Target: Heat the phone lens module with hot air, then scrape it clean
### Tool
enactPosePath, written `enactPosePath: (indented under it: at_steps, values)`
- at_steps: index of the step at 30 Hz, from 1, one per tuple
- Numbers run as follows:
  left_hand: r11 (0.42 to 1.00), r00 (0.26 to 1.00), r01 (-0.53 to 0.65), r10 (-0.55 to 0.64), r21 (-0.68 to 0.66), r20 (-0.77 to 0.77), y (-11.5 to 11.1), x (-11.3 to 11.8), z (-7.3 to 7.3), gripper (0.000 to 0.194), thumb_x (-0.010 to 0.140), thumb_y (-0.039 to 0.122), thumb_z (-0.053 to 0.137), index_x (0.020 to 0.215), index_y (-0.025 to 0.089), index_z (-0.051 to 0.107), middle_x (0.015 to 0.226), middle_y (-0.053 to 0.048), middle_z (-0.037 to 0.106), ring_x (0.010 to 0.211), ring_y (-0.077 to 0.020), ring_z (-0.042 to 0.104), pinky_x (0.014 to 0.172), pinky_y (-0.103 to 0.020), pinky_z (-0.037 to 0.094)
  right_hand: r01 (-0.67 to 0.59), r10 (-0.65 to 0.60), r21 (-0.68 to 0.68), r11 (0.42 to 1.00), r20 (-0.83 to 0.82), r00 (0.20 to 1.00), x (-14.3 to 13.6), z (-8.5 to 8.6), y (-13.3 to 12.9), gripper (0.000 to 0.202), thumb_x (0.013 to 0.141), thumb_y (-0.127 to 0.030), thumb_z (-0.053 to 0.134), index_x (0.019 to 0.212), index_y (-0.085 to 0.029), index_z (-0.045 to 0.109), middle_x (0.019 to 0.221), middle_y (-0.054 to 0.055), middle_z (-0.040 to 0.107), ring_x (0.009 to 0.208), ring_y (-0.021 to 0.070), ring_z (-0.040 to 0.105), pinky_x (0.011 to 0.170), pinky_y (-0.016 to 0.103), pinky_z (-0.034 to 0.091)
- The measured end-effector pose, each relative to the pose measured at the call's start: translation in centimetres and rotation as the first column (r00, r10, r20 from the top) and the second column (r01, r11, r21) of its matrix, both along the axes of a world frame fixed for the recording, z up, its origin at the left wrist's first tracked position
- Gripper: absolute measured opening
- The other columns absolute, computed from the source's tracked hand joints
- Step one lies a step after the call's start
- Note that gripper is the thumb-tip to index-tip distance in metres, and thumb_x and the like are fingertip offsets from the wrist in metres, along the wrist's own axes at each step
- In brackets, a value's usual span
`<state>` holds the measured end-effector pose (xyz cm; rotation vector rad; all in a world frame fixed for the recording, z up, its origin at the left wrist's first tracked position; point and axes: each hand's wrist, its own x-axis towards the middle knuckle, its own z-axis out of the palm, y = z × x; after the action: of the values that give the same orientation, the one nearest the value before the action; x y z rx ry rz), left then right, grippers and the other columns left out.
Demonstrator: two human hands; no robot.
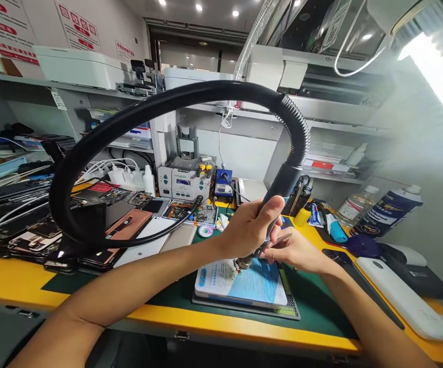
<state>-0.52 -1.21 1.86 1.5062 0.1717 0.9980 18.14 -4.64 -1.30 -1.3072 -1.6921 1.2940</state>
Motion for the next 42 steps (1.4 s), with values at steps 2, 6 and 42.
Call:
enactPosePath:
  at_steps: [2, 6, 42]
  values:
    - [1.0, 1.0, 0.001, -0.001, 0.019, -0.011, 0.3, -0.1, 0.1, 0.064, 0.095, 0.079, 0.049, 0.076, 0.018, 0.056, 0.055, 0.006, 0.053, 0.044, -0.0086, 0.053, 0.048, -0.024, 0.044, 0.006, -0.006, 0.004, 1.0, 0.005, 1.0, -0.1, 0.1, 0.0, 0.028, 0.068, -0.041, 0.097, 0.072, -0.017, 0.083, 0.061, 0.0, 0.068, 0.056, 0.0127, 0.055, 0.056, 0.028, 0.048]
    - [0.998, 0.999, -0.041, 0.041, 0.044, -0.009, 1.4, 0.0, -0.4, 0.055, 0.102, 0.066, 0.051, 0.078, 0.017, 0.058, 0.056, 0.007, 0.054, 0.043, -0.0076, 0.05, 0.046, -0.022, 0.044, 0.02, -0.02, 0.006, 1.0, 0.015, 1.0, 0.0, 0.0, 0.0, 0.033, 0.069, -0.043, 0.096, 0.086, -0.017, 0.087, 0.067, 0.002, 0.073, 0.057, 0.0141, 0.06, 0.055, 0.028, 0.048]
    - [1.0, 1.0, -0.007, 0.007, 0.022, -0.002, -0.1, -0.2, -0.3, 0.037, 0.105, 0.049, 0.058, 0.096, 0.014, 0.067, 0.072, 0.004, 0.061, 0.054, -0.0085, 0.055, 0.054, -0.024, 0.051, -0.014, 0.013, 0.027, 1.0, 0.047, 0.999, 0.2, -0.2, 0.0, 0.031, 0.073, -0.044, 0.092, 0.069, -0.017, 0.079, 0.063, 0.001, 0.069, 0.059, 0.0145, 0.057, 0.059, 0.029, 0.047]
